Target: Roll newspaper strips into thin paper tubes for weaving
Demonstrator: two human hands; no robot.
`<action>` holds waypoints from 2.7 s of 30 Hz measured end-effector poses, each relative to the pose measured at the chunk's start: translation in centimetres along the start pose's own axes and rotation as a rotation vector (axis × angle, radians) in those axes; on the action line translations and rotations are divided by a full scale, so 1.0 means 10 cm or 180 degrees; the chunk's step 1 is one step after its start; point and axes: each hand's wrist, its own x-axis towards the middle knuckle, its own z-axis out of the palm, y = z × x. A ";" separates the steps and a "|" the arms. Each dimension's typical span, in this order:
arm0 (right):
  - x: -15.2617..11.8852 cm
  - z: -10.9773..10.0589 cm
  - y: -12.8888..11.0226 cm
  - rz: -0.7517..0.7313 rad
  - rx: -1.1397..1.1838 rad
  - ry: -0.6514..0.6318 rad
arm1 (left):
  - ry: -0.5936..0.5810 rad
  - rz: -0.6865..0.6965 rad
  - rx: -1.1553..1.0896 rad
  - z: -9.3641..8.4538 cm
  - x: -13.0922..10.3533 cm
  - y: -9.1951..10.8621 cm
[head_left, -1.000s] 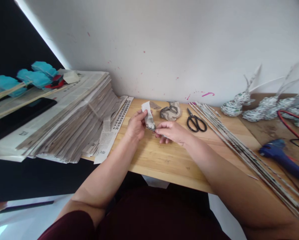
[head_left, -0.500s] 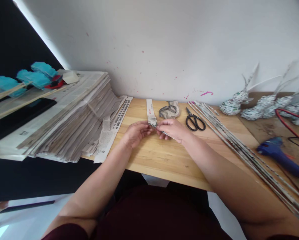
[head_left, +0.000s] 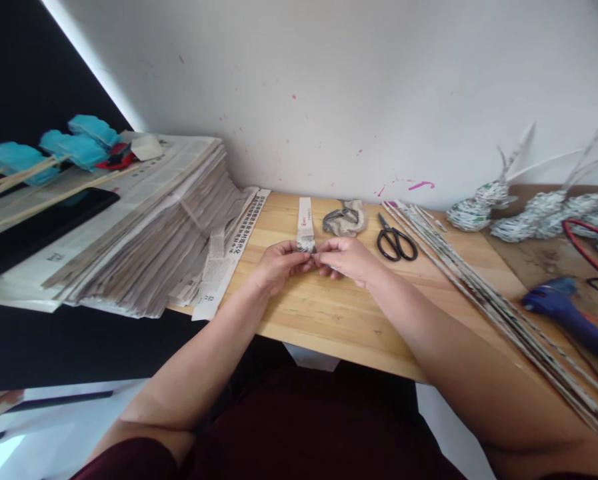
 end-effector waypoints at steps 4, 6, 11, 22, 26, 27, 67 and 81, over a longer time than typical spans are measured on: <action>0.01 0.01 0.02 -0.0029 0.0088 0.0054 | -0.0026 0.0028 0.0066 -0.01 0.01 -0.03; 0.01 0.02 0.01 -0.0044 0.0089 0.0057 | -0.0041 0.0040 0.0115 -0.01 0.00 -0.03; 0.00 0.03 0.00 -0.0035 0.0136 0.0088 | -0.0061 -0.0046 0.0180 0.00 -0.02 -0.02; -0.03 0.06 -0.01 -0.0026 0.0329 0.0124 | -0.0030 -0.0039 0.0245 0.02 -0.03 0.00; -0.03 0.07 -0.02 -0.0055 0.0341 0.0067 | 0.0037 -0.0087 0.0168 0.02 -0.02 0.01; -0.03 0.06 -0.01 -0.0070 0.0329 0.0064 | 0.0053 -0.0103 0.0147 0.02 -0.01 0.01; -0.13 0.07 0.04 -0.2041 -0.2317 0.0572 | 0.0475 -0.0306 0.0114 0.06 -0.04 0.07; -0.09 0.05 0.06 -0.1649 -0.1810 0.0499 | 0.0442 -0.0274 0.0057 0.04 -0.02 0.07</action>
